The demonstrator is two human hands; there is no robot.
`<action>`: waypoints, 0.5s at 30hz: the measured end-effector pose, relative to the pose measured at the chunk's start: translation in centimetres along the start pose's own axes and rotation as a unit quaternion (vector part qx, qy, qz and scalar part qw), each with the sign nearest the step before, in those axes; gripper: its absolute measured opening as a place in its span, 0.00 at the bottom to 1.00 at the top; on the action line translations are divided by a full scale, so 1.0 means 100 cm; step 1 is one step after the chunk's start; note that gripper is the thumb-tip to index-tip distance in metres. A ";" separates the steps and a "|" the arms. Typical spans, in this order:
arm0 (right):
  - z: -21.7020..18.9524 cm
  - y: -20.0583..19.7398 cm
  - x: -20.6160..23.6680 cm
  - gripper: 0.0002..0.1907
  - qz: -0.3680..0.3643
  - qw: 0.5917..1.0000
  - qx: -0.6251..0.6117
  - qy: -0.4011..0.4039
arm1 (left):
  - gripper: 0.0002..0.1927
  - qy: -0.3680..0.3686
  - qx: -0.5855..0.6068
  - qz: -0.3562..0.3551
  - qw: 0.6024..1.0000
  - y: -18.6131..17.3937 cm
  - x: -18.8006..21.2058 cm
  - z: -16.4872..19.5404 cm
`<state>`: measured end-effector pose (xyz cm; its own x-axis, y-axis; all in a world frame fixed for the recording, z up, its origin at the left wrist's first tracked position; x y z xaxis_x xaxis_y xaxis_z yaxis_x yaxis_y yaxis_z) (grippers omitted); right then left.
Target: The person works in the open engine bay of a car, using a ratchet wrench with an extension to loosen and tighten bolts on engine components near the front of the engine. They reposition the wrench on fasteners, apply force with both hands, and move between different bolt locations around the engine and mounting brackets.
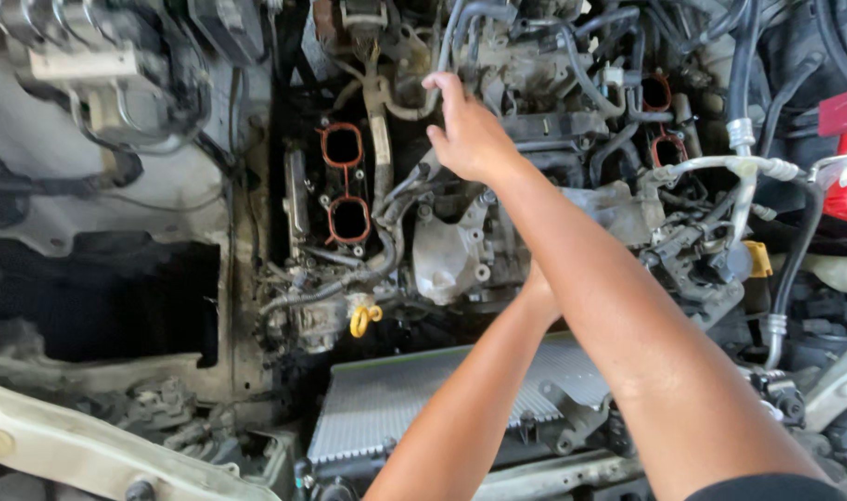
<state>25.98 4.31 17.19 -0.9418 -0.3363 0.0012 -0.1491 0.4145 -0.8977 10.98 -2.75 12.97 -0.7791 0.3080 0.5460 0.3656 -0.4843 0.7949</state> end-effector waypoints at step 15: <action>-0.026 0.027 0.023 0.18 0.019 0.989 0.145 -0.021 | 0.29 0.246 -0.480 -0.218 0.814 -0.019 0.052 0.065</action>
<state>22.61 6.83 15.95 -0.9305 -0.3632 -0.0484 -0.0152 0.1704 -0.9853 9.53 5.04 16.02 -0.9242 0.3710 -0.0909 -0.3817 -0.9061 0.1825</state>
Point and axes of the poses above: each hand's wrist, its own x-axis away from the middle knuckle, its own y-axis out of the palm, z = x × y, the point moved 1 cm from there along -x, towards the middle knuckle, and after that the axes turned 13 degrees about x, right-handed, at the moved point
